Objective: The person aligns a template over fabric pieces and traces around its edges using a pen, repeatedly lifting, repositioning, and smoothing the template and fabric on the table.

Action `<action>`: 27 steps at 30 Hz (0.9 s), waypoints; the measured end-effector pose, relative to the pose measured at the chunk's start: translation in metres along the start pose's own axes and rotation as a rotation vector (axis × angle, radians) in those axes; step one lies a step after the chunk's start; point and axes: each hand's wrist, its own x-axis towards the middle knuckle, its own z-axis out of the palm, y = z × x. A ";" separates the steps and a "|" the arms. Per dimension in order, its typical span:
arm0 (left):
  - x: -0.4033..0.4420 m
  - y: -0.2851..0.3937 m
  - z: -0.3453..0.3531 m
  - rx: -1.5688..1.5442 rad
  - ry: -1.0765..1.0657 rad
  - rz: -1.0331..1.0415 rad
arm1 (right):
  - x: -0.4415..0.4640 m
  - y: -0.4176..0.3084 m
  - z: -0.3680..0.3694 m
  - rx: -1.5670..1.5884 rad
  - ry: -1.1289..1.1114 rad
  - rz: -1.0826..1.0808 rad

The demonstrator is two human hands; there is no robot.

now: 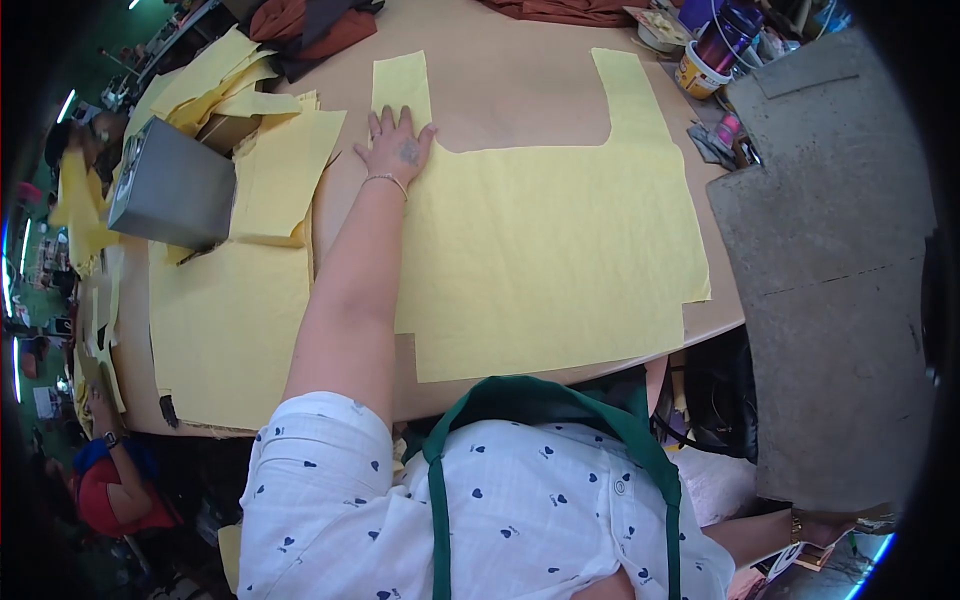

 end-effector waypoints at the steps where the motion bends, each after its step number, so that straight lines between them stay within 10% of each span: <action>1: -0.005 0.002 -0.002 -0.090 0.066 0.086 | 0.001 0.003 0.002 0.003 -0.015 0.017; 3: -0.020 0.008 -0.013 -0.258 0.202 0.263 | 0.001 0.010 0.006 0.007 -0.043 0.052; 11: -0.133 0.028 -0.085 -2.137 -0.634 0.310 | 0.007 0.116 0.081 0.077 -0.543 0.443; 16: -0.187 -0.033 -0.079 -1.583 -0.438 -0.032 | -0.091 0.164 0.226 -0.114 -0.848 0.428; 27: -0.216 -0.052 -0.045 -1.589 -0.112 -0.142 | -0.142 0.259 0.302 -0.422 -1.185 0.725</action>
